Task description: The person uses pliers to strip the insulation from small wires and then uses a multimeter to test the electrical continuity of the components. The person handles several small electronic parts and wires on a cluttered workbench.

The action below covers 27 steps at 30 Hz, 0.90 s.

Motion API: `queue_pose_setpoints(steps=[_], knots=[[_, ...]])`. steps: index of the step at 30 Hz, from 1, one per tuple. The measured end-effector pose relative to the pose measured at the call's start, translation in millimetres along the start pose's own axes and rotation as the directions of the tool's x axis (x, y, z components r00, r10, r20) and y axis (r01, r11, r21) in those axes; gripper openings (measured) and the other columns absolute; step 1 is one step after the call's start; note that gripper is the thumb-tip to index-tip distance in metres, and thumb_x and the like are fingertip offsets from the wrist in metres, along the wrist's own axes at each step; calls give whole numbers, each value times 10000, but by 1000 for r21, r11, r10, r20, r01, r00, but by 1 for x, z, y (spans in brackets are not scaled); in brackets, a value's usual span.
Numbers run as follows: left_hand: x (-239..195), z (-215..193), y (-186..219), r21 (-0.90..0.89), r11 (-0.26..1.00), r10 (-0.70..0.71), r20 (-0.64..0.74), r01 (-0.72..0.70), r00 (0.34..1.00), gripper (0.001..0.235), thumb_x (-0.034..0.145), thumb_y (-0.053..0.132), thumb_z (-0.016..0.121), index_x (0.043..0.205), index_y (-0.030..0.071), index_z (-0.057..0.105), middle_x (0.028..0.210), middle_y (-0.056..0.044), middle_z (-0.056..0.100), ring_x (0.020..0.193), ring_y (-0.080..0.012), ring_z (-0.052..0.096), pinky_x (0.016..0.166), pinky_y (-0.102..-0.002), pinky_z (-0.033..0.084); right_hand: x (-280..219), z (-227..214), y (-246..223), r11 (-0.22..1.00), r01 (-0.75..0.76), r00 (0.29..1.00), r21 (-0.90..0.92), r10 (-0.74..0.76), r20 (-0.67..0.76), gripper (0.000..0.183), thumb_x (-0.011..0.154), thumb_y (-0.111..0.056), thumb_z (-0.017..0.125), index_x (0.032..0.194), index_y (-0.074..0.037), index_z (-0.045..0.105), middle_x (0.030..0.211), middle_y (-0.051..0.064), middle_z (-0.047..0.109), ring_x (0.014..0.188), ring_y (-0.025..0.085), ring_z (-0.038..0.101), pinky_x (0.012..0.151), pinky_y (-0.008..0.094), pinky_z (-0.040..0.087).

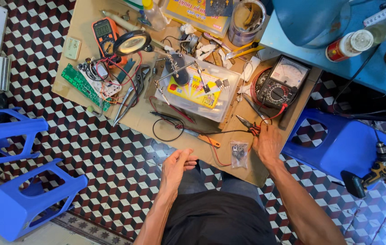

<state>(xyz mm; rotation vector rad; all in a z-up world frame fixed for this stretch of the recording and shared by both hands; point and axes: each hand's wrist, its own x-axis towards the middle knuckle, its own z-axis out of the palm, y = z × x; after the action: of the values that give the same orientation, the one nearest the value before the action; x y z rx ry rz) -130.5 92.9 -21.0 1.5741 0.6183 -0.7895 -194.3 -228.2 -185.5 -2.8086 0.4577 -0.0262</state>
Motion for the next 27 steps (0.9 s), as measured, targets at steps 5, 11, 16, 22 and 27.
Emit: queue_pose_setpoints(steps=[5, 11, 16, 22, 27], knots=[[22, 16, 47, -161, 972, 182, 63, -170, 981, 487, 960, 323, 632, 1323, -1, 615, 1118, -141, 736, 962, -163, 691, 863, -284, 561, 21, -13, -17, 979, 54, 970, -198, -4, 244, 389, 726, -297, 743, 1025, -59, 673, 1036, 179, 656, 1000, 360, 637, 865, 493, 484], [107, 22, 112, -189, 967, 213, 242, -170, 947, 612, 918, 310, 701, 1422, 42, 480, 1252, -96, 630, 1110, -131, 629, 985, -276, 502, -5, -111, -67, 556, -774, 558, 302, 374, 741, 403, 901, -380, 654, 1018, -1, 725, 894, 148, 724, 814, 223, 655, 772, 354, 508], [155, 29, 138, -4, 998, 57, 509, -64, 859, 476, 921, 350, 721, 1271, 51, 598, 1132, -31, 652, 1004, -93, 619, 894, -241, 512, -55, -145, -183, -227, -652, 637, 723, 352, 685, 408, 854, -373, 581, 1118, -87, 702, 807, 35, 737, 714, 142, 650, 669, 282, 502], [180, 34, 160, 174, 981, -40, 622, -89, 782, 336, 922, 372, 730, 1059, 66, 726, 919, -11, 720, 770, -74, 643, 677, -202, 486, -7, -75, -293, 5, -645, 623, 764, 582, 522, 477, 1024, -401, 580, 957, 45, 734, 761, 64, 669, 641, 125, 557, 612, 292, 455], [183, 32, 165, 211, 966, -28, 661, -150, 750, 366, 924, 373, 730, 1030, 23, 721, 906, -40, 737, 750, -88, 679, 706, -212, 562, 23, -61, -312, -19, -621, 597, 783, 637, 489, 394, 1021, -364, 557, 1070, 0, 700, 810, 92, 652, 701, 156, 570, 649, 310, 472]])
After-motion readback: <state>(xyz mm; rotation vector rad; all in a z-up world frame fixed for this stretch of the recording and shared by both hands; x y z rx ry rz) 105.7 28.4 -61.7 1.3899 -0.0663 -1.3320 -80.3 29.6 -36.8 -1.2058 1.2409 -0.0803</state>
